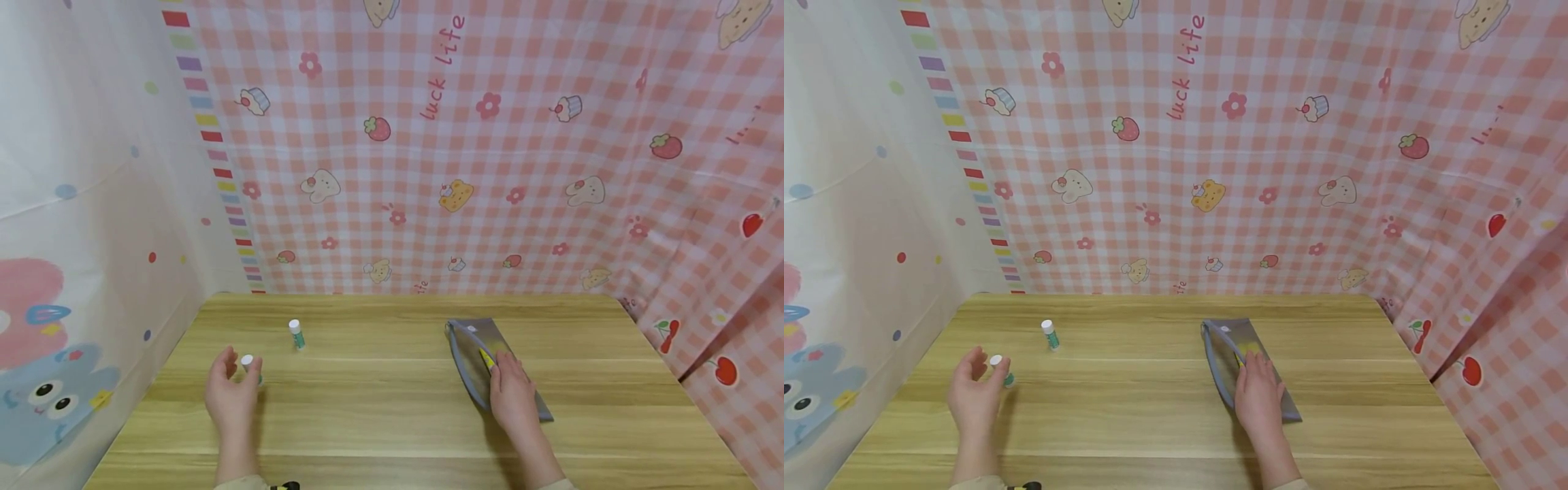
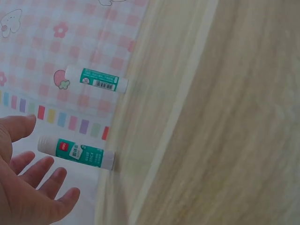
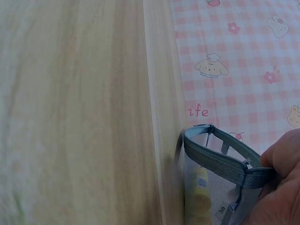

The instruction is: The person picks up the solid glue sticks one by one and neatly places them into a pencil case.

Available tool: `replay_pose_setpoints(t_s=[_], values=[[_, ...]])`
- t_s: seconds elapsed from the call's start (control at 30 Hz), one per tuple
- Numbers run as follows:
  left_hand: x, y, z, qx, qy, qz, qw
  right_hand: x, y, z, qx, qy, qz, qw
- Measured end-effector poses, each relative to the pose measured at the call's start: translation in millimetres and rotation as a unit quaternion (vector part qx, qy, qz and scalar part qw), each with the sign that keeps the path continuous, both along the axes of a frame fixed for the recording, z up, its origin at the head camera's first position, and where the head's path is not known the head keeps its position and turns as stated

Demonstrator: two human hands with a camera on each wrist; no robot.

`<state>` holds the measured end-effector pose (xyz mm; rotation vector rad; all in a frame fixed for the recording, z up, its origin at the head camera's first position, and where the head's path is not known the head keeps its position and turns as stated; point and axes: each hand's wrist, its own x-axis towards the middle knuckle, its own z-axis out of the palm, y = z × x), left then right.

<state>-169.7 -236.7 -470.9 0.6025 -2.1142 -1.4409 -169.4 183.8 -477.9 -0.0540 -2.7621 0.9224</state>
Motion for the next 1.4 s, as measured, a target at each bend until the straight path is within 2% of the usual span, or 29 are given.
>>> replay_pose_setpoints(t_s=[0.3,0.6,0.87,1.1,1.4], values=[[-1.8,-1.9,-5.7,0.010,-0.005,-0.015,0.9998,0.4,-1.7,0.4,0.005,0.017,0.000,0.9998],[-5.1,-4.7,-12.4,0.018,-0.030,-0.022,0.9991,1.0,-2.2,0.7,0.002,0.022,-0.002,0.9998],[-8.0,-5.3,-15.8,0.007,-0.043,-0.023,0.9988,1.2,-2.1,1.6,-0.005,0.011,-0.001,0.9999],[-8.5,-5.6,-18.5,-0.023,-0.026,-0.004,0.9994,0.7,-1.7,1.2,-0.008,0.007,0.000,0.9999],[-9.0,-6.0,-18.9,-0.047,-0.016,-0.002,0.9988,1.2,-1.8,1.3,-0.006,0.010,0.001,0.9999]])
